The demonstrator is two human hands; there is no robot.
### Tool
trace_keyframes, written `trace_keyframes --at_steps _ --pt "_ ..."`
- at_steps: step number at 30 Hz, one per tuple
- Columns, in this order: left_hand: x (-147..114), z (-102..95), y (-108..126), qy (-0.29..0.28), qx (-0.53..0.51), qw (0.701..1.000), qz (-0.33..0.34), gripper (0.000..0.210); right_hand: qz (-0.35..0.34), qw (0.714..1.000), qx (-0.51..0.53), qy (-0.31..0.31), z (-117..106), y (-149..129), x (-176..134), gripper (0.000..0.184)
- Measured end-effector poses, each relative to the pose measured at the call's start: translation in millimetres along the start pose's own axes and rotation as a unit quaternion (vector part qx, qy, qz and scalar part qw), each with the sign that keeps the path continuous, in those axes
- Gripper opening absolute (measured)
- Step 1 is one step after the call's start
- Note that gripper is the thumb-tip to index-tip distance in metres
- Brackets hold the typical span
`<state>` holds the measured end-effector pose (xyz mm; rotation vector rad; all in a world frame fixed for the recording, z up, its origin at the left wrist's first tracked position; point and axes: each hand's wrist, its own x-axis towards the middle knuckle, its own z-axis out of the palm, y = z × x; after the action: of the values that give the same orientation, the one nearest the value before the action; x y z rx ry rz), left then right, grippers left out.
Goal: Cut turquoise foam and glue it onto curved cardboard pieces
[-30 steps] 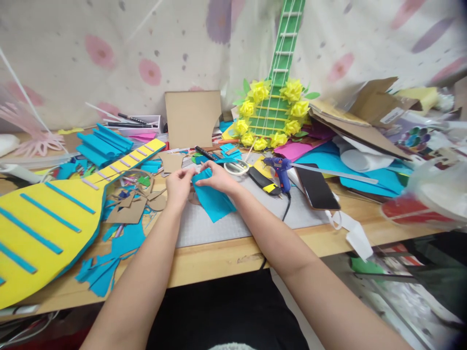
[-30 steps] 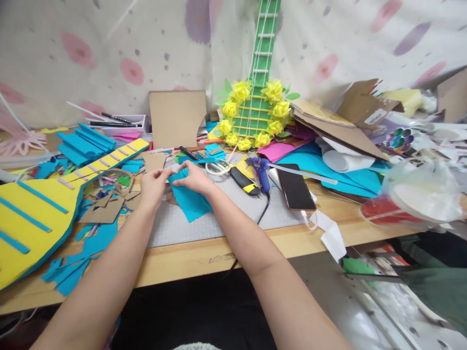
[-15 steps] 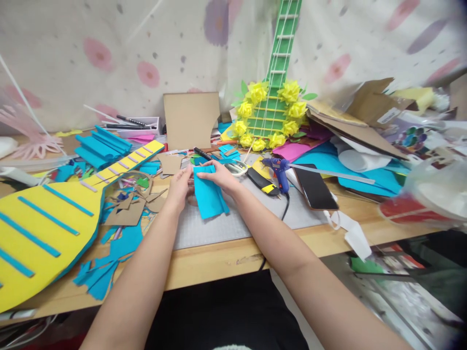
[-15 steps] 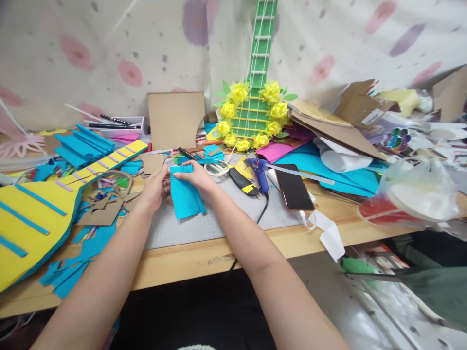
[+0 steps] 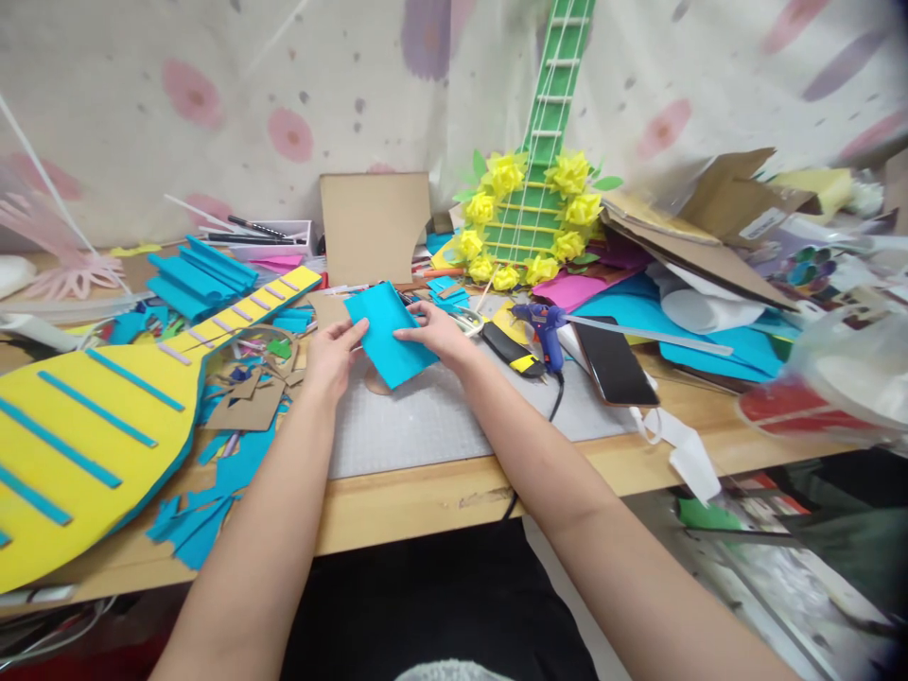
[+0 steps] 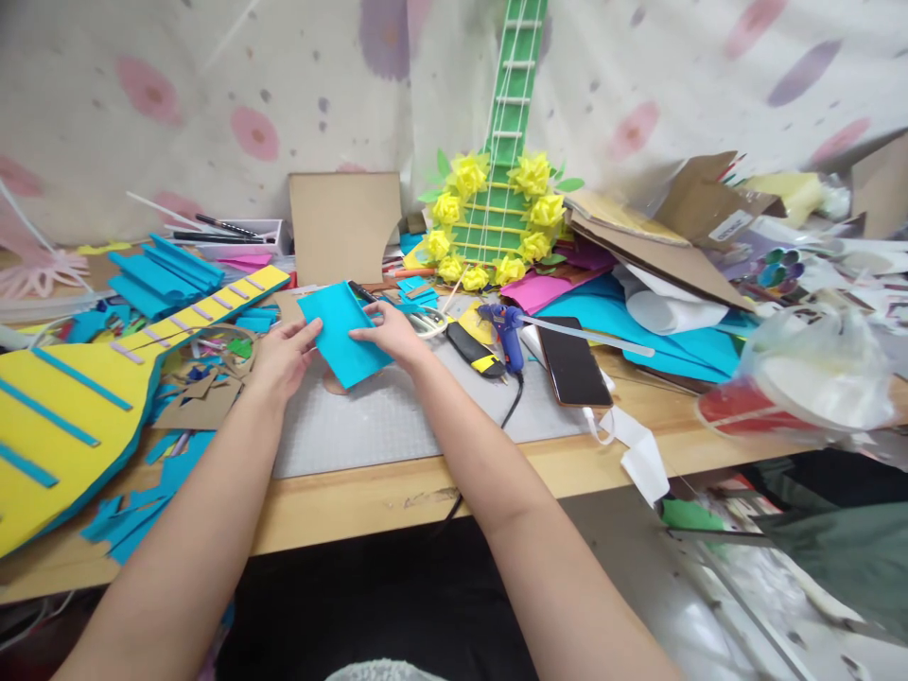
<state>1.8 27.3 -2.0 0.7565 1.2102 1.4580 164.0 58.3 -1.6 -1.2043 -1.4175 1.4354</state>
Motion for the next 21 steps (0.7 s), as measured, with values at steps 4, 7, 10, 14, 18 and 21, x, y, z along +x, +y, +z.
trace_keyframes --at_steps 4,7,10,14,18,21 --pt "-6 3.8 0 -0.041 0.033 0.998 -0.033 0.034 -0.002 0.999 0.015 0.05 0 2 4 0.05" --pt "-7 4.8 0 -0.006 0.039 0.999 -0.019 0.029 0.007 0.997 0.03 0.066 -1 2 5 0.048" --pt "-5 3.0 1 0.015 0.01 1.0 -0.022 0.025 0.023 0.996 0.042 0.075 -1 0 3 0.042" --pt "-2 -1.3 4 -0.05 -0.047 0.996 -0.059 0.024 0.071 0.986 0.146 0.047 -1 -5 1 0.032" --pt "0 -3.0 3 -0.067 -0.085 0.993 -0.044 0.03 0.162 0.944 0.287 -0.012 1 -8 1 0.009" --pt "1 -1.5 -1 -0.056 -0.093 0.994 0.017 0.04 0.222 0.913 0.336 -0.066 3 -9 0 0.01"
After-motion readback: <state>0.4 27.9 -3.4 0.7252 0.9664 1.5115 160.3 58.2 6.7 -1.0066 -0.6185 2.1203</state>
